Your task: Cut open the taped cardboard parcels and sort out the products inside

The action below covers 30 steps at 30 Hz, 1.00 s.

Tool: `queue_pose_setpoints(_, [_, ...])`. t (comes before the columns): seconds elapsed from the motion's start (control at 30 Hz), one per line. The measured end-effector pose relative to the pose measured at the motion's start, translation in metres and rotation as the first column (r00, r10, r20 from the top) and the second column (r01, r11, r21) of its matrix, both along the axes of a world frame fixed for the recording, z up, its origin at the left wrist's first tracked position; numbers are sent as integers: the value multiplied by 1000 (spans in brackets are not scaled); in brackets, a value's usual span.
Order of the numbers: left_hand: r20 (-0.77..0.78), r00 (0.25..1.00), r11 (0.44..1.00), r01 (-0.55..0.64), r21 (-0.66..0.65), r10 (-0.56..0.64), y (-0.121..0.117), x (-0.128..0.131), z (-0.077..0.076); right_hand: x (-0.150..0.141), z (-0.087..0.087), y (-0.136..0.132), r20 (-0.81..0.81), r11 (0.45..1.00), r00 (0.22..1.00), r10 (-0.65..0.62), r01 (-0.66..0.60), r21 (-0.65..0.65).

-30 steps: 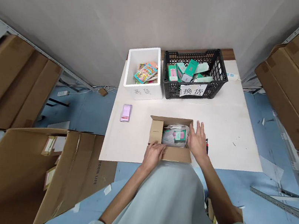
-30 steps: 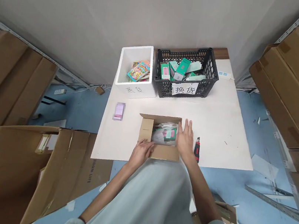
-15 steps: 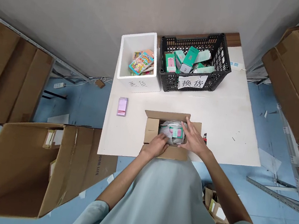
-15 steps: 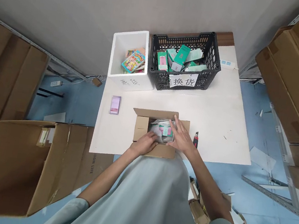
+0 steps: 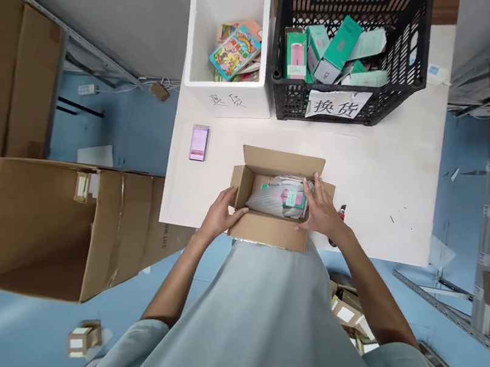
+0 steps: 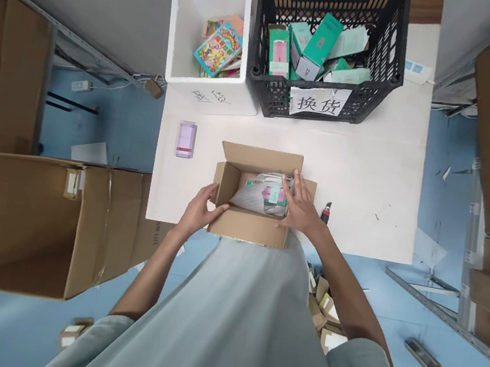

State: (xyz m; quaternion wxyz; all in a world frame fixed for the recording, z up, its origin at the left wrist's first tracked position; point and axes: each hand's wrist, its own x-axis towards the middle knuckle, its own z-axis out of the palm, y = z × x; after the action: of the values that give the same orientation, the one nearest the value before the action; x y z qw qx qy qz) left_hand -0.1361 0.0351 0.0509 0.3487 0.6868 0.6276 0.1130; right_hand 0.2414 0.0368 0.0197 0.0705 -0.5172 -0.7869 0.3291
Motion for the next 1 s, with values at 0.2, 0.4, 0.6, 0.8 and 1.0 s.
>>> queue_pose_setpoints(0.2, [56,981,981,-187,51,184,4,33,-6,-4,5,3,64,1000,998,-4,5,-23])
queue_pose_setpoints(0.4, [224,932,959,277,63,-284,25,100,9,-7,8,3,75,999,997,-22,25,-46])
queue_pose_setpoints(0.6, [74,868,858,496,-133,-491,52,155,-30,-6,9,4,69,998,997,-26,30,-47])
queue_pose_setpoints(0.8, [-120,840,848,516,-126,-529,67,162,-50,-6,5,5,48,998,998,-31,33,-49])
queue_pose_setpoints(1.0, [-256,754,794,595,-124,-605,68,172,-45,-4,-1,5,50,998,998,-45,47,-40])
